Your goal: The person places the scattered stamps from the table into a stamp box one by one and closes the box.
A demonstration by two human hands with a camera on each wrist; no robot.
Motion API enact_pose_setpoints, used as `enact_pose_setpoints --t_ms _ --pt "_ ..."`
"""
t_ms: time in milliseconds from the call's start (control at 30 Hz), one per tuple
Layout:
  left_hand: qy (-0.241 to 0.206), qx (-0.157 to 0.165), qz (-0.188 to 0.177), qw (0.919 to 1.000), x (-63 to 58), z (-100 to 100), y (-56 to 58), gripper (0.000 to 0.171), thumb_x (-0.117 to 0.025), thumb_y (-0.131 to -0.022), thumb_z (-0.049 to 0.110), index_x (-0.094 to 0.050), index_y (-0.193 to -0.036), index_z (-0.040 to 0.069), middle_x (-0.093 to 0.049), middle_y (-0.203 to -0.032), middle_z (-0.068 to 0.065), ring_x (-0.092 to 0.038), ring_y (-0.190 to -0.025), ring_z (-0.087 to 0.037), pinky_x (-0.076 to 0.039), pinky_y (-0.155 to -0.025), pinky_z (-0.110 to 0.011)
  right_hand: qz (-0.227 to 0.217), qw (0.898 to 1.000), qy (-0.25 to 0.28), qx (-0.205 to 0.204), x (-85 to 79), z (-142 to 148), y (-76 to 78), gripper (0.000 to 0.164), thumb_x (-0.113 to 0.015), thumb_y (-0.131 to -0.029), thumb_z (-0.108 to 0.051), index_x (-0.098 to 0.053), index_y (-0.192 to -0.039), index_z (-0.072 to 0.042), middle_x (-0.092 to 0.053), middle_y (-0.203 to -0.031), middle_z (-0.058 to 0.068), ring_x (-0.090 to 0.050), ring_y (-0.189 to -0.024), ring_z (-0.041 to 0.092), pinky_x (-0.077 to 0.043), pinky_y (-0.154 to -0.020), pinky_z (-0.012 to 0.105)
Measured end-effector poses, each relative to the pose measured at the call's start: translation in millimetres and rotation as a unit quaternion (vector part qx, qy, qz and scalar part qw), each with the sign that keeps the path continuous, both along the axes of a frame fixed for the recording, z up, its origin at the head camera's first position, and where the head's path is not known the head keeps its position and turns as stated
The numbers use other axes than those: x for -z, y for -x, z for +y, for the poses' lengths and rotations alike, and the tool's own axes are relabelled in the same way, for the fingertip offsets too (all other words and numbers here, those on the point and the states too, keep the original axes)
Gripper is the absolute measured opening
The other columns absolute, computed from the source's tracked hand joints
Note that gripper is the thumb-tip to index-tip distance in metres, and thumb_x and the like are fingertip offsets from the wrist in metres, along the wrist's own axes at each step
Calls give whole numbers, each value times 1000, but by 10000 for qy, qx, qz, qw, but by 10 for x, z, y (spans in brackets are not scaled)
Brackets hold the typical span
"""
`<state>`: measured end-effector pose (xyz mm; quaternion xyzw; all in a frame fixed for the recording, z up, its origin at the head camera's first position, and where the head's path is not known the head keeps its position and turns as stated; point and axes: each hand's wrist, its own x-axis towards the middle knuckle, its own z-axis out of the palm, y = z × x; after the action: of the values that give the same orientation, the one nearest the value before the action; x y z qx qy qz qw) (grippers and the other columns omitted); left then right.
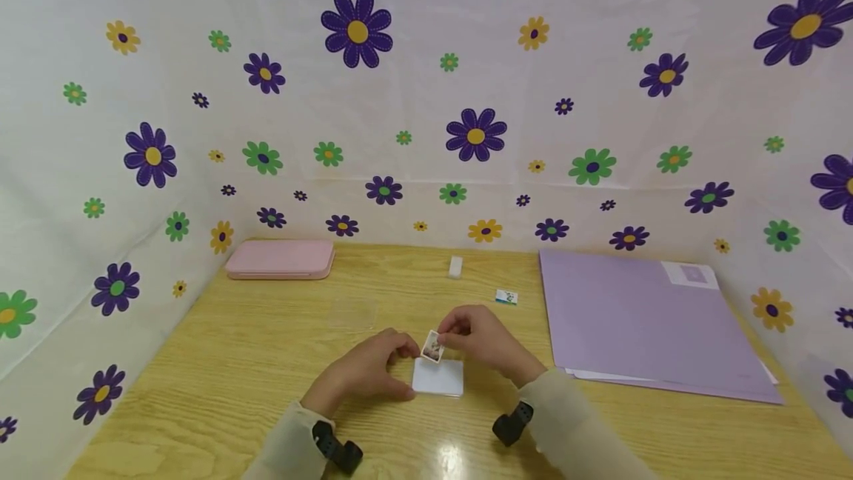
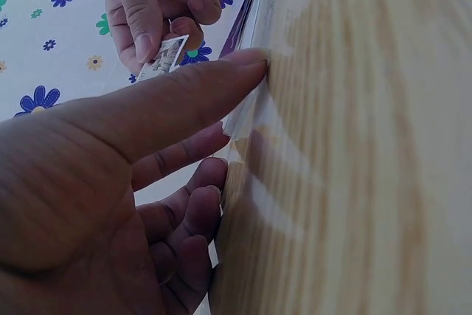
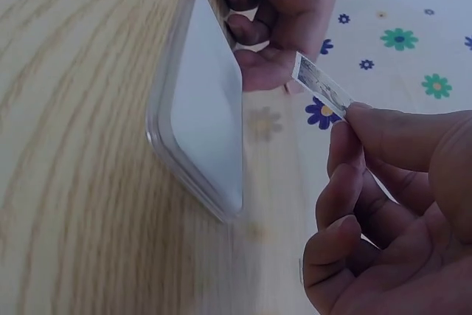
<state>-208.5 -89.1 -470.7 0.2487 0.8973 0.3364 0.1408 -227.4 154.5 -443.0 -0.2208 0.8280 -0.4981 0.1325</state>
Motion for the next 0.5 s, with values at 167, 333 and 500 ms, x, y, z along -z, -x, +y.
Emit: enact_pose_setpoints --t_ms 167,333,500 --pt "-82 34 -8 10000 -15 -3 -5 50 -90 -72 28 -65 -113 19 -55 -107 5 -52 -100 -11 -45 -92 -31 -19 9998 -63 -191 20 -73 -21 6 -68 -94 -10 -69 -95 -4 -65 -86 5 -57 -77 17 -48 -66 26" --pt "-63 10 -31 10000 -23 -4 -11 51 -90 -72 29 -64 -114 19 -55 -108 5 -52 -101 -12 -45 -92 -32 -55 9992 -230 -312 46 -134 -34 4 -68 -94 -10 -69 -93 -6 -65 -86 3 -57 -78 17 -47 -68 26" --pt "-25 28 11 10000 -6 -3 4 50 -90 -72 29 -64 -113 20 -54 -107 6 -51 -99 -11 -45 -91 -31 76 9983 -369 -434 70 -176 -37 4 -69 -93 -9 -69 -93 -6 -65 -84 2 -56 -78 18 -46 -68 27"
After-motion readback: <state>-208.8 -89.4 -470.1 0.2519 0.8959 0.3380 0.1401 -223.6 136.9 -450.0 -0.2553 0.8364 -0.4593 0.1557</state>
